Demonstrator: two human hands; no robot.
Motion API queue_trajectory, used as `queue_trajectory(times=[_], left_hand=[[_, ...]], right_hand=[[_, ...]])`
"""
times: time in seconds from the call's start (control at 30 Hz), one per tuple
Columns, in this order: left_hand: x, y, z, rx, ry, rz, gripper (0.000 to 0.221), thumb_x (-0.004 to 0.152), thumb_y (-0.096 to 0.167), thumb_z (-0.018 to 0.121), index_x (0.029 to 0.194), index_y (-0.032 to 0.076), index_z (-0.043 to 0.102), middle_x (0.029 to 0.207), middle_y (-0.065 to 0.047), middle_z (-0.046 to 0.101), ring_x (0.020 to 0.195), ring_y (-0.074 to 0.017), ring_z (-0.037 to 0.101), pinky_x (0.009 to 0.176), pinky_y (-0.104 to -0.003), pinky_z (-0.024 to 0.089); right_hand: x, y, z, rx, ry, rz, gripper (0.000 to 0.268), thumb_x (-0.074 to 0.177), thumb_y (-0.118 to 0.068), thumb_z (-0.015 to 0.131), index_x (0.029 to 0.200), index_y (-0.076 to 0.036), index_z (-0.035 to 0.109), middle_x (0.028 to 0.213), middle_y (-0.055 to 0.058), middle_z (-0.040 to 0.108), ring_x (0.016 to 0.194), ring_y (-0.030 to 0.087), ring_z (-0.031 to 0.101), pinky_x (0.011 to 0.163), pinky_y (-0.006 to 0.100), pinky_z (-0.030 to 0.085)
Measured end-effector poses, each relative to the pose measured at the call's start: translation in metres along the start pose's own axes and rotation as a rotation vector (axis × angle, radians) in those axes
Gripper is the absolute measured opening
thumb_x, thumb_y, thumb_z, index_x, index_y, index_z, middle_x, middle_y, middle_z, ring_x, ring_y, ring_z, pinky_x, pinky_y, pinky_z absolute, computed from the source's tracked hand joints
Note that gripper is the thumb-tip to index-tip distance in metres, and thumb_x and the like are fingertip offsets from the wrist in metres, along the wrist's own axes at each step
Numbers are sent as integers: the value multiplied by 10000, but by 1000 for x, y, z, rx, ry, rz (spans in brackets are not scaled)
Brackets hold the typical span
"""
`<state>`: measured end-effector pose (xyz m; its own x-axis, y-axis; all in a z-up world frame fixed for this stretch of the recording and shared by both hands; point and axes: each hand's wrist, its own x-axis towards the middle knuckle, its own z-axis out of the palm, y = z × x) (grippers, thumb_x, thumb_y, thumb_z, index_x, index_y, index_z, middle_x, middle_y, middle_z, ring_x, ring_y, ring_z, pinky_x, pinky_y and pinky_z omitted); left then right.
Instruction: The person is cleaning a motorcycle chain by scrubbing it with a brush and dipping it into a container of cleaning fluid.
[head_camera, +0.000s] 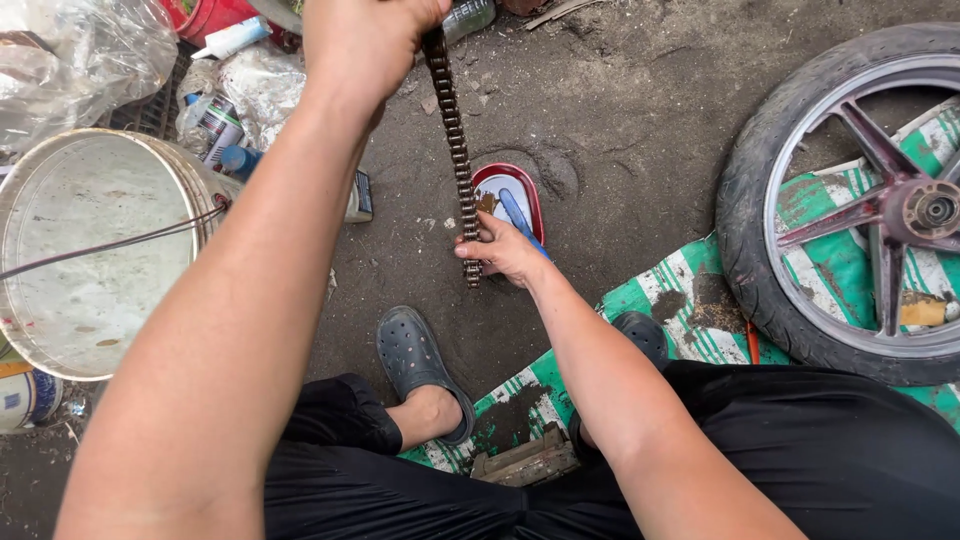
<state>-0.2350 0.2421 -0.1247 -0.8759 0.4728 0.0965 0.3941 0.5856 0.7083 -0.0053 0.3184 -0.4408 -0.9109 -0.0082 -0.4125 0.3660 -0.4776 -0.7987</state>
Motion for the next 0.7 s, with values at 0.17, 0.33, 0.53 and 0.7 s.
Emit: queue_trajectory(times=[0.17, 0.33, 0.53, 0.7], left_hand=[[-36, 6, -5, 63, -14, 67, 359, 917, 556, 972, 755, 271, 826, 1162, -6, 771, 1151, -299, 777, 955, -416, 593], [-128, 16, -8, 3, -24, 75, 242, 891, 297, 947, 908, 79, 842, 1207, -89, 722, 1078, -340, 749, 877, -467, 607], [-215, -3, -7, -222, -87, -110, 234, 869, 13, 894, 1041, -121, 809, 1244, -262, 663, 1043, -431, 788, 874, -443, 725], [-254, -52, 12, -350, -51, -250, 253, 867, -24, 872, 1053, -178, 798, 1189, -264, 616, 923, -379, 829, 799, -376, 726]], right_hand=[[-2, -7, -16, 47, 195, 195, 773, 938, -447, 959, 1544, -155, 579, 1253, 88, 820, 1059, 289, 823, 793, 676, 694], [10, 0, -37, 164, 267, 251, 711, 928, -578, 934, 1415, -150, 641, 1162, 106, 838, 1030, 331, 839, 881, 768, 618], [5, -6, -35, 392, 362, 301, 715, 981, -530, 882, 1466, -88, 600, 1319, 245, 749, 1242, 477, 739, 1013, 871, 485], [-1, -9, -33, 478, 443, 290, 705, 1014, -462, 845, 1518, -82, 529, 1433, 341, 657, 1366, 561, 643, 1056, 896, 430]])
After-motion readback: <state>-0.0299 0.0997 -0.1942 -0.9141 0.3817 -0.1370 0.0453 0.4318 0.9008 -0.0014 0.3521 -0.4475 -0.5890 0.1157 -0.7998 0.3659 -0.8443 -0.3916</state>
